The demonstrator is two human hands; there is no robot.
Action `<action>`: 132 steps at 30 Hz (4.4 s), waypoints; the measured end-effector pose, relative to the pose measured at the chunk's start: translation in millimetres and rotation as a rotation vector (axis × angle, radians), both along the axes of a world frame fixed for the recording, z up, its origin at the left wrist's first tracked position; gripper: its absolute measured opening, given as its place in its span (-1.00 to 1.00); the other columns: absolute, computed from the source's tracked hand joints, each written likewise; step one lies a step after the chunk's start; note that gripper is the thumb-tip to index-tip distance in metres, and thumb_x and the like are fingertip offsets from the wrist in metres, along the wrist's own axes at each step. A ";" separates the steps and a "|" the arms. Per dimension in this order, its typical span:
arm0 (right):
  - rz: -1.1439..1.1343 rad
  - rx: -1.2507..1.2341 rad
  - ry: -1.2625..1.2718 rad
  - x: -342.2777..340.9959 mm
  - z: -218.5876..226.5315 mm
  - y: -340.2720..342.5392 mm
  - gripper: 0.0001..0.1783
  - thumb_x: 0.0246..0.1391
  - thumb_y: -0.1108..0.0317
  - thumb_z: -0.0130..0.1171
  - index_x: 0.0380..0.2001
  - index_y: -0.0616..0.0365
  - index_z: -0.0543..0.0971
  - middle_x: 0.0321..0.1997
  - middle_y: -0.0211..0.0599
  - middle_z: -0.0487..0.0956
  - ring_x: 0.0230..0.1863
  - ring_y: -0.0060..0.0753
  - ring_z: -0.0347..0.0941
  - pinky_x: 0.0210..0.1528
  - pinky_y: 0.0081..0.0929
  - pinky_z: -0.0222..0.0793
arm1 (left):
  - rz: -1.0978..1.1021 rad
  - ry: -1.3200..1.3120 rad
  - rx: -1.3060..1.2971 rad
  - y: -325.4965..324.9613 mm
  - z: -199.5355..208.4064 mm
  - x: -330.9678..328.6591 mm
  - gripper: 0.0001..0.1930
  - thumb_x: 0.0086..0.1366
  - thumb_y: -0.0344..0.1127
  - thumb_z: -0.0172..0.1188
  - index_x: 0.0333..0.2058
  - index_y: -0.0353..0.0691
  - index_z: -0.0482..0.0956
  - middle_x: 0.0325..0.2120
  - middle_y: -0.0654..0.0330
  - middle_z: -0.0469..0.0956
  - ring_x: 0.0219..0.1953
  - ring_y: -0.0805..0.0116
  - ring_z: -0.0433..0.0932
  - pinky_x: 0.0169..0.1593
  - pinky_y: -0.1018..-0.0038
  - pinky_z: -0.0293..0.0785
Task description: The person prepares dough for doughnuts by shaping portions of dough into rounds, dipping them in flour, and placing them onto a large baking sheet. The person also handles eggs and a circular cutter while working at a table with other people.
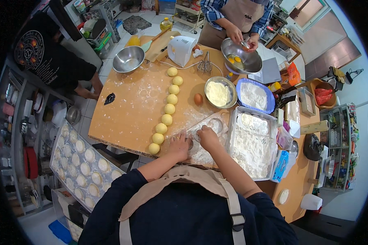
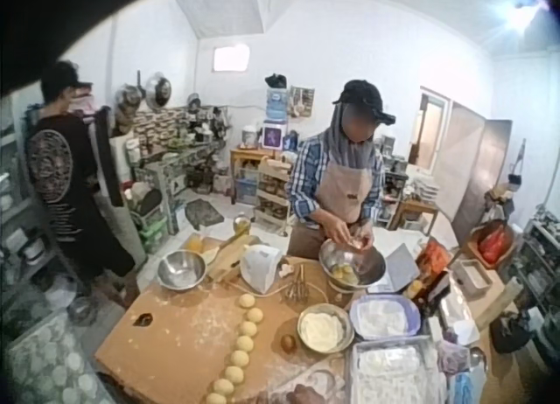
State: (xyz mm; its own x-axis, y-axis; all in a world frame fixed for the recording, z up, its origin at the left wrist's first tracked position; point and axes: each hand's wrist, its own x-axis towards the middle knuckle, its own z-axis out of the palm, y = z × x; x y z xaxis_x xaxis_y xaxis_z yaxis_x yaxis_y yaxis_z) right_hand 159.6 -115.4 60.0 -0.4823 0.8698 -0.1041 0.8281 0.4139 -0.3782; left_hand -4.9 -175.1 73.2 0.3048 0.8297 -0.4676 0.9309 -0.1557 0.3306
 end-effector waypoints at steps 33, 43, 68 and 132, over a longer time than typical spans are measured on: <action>0.022 -0.048 -0.040 1.8 6.2 5.0 -0.81 -0.16 0.54 0.09 -0.41 0.19 0.61 -0.27 -0.02 0.49 -0.18 0.04 0.47 -0.14 -0.18 0.42 | -0.020 -0.017 0.053 -0.8 -6.1 -0.8 0.03 -0.12 0.04 0.43 0.30 -0.15 0.10 0.30 -0.15 0.00 0.30 -0.09 0.09 0.25 0.00 0.08; -0.570 0.204 0.199 141.8 55.2 -19.0 -0.78 -0.16 0.53 0.14 -0.36 0.17 0.63 -0.30 -0.04 0.52 -0.21 0.03 0.46 -0.13 -0.20 0.39 | 0.017 -0.017 0.032 -0.8 -9.1 3.1 0.07 -0.14 0.04 0.44 0.30 -0.13 0.04 0.31 -0.13 -0.03 0.34 -0.05 0.01 0.24 -0.12 0.03; -0.374 -0.058 0.234 46.1 -1.0 -16.8 -0.68 0.04 0.52 -0.04 -0.11 0.28 0.50 -0.01 0.07 0.48 0.06 0.08 0.38 0.09 -0.20 0.31 | 0.319 -0.453 0.240 -10.1 -4.1 -44.5 -0.02 -0.25 -0.08 0.51 0.11 -0.27 0.12 0.15 -0.20 0.08 0.23 -0.16 0.07 0.29 0.13 0.03; -0.137 -0.662 0.806 -173.4 41.0 -78.9 -0.45 0.00 0.43 0.23 0.10 0.26 0.38 0.03 -0.11 0.45 -0.08 -0.33 0.44 -0.07 -0.43 0.42 | 1.834 -1.625 0.599 -278.5 -64.4 -419.8 -0.69 0.28 -0.38 0.13 -0.03 -0.32 0.37 -0.08 0.06 0.50 -0.07 0.22 0.52 0.03 0.29 0.45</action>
State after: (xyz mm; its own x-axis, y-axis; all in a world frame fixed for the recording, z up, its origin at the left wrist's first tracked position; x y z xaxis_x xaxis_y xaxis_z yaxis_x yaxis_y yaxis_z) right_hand -13.8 -194.3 101.0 -0.5219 0.8088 -0.2711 0.2551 -0.1552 -0.9544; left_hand -424.7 -453.6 8.7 -0.7691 0.4551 -0.4488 -0.5738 -0.1822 0.7985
